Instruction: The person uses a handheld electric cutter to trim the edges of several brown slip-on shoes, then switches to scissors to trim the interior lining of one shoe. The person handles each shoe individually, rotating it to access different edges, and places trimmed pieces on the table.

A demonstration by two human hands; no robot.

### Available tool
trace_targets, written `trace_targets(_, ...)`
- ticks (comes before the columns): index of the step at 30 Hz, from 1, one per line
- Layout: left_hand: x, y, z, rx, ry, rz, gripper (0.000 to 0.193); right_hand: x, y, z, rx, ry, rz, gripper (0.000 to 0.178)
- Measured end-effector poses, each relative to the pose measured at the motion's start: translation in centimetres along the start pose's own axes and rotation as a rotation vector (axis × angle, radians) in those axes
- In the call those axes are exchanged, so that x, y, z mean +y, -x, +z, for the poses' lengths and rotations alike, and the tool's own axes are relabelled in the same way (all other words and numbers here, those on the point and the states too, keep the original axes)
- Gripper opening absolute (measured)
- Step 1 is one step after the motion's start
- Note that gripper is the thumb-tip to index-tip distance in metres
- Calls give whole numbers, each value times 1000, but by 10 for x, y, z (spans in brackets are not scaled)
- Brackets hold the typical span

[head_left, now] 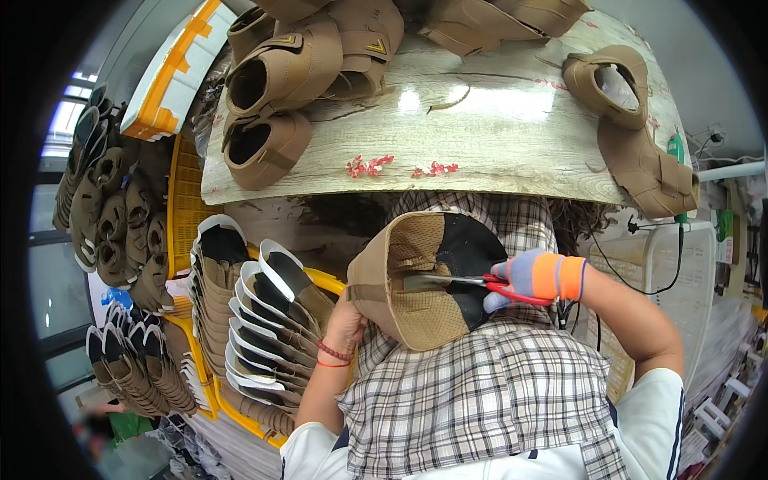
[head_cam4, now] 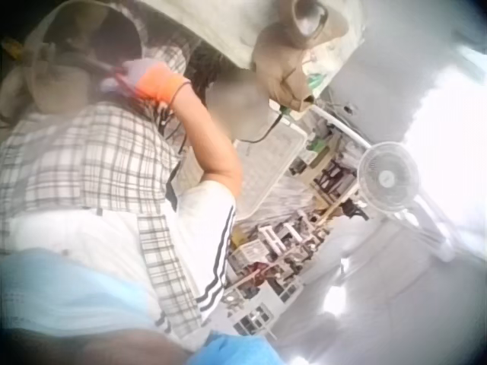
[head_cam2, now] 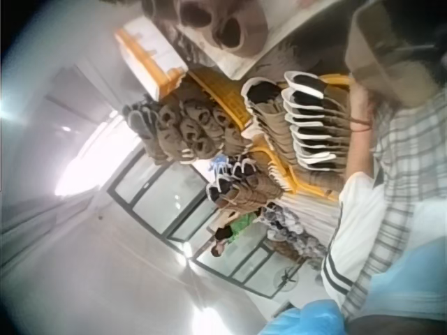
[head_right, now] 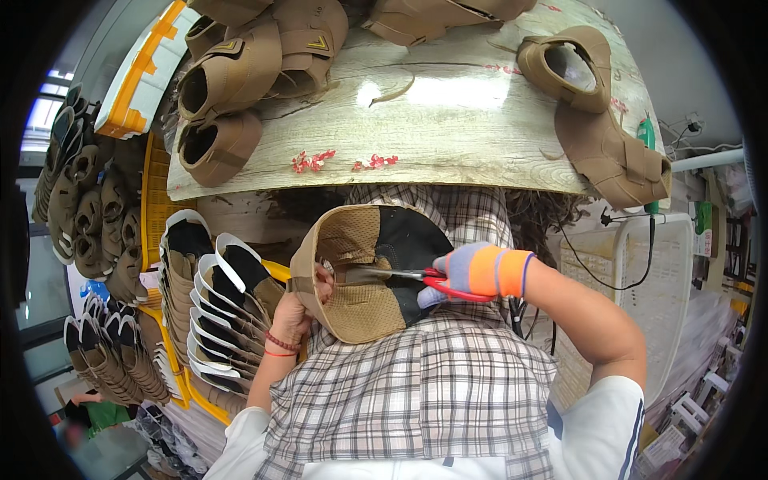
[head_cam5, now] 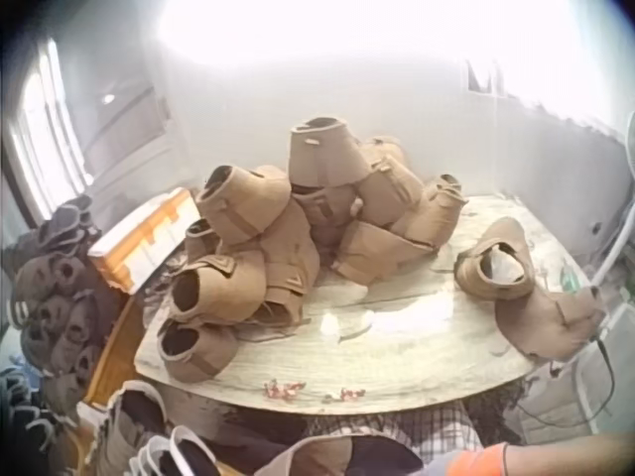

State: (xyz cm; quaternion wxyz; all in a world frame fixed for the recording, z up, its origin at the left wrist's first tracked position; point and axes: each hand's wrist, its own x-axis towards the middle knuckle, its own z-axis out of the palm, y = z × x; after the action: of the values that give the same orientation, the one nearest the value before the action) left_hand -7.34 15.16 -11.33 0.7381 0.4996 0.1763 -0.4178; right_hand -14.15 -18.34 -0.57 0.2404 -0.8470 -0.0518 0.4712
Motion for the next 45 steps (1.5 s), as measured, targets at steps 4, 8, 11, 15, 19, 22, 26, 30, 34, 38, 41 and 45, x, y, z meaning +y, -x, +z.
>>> trace_targets(4,-5,-28,6,-220,-31,351,30,58,-26,29,-381,-613,-313,78)
trace_targets(8,-23,-61,-6,-129,408,187,35,46,-29,18,-630,-1027,-276,103)
trace_targets(11,-2,-57,12,-128,217,114,38,59,-43,28,-696,-1149,-335,101)
trace_targets(15,4,-56,19,-78,287,50,39,71,-54,20,-578,-1054,-356,92)
trace_targets(19,-4,-68,5,-160,264,106,39,63,-57,-1,-484,-844,-388,83)
trace_targets(22,-3,-63,9,-163,233,147,40,59,-58,-7,-431,-715,-332,77)
trace_targets(26,-8,-72,2,-146,133,196,40,39,-51,-17,-199,-455,-160,53)
trace_targets(30,10,-60,21,-154,89,181,36,17,-31,-33,-80,-189,-102,33)
trace_targets(34,19,-61,14,-243,-83,229,33,38,-54,-7,-214,-234,-204,49)
trace_targets(38,12,-67,-3,-154,112,139,37,37,-75,-7,-416,-458,-232,70)
trace_targets(41,18,-66,-1,-104,140,98,35,16,-64,-24,-427,-445,-166,97)
trace_targets(45,31,-64,7,-152,22,108,41,1,-61,-33,-421,-456,-84,90)
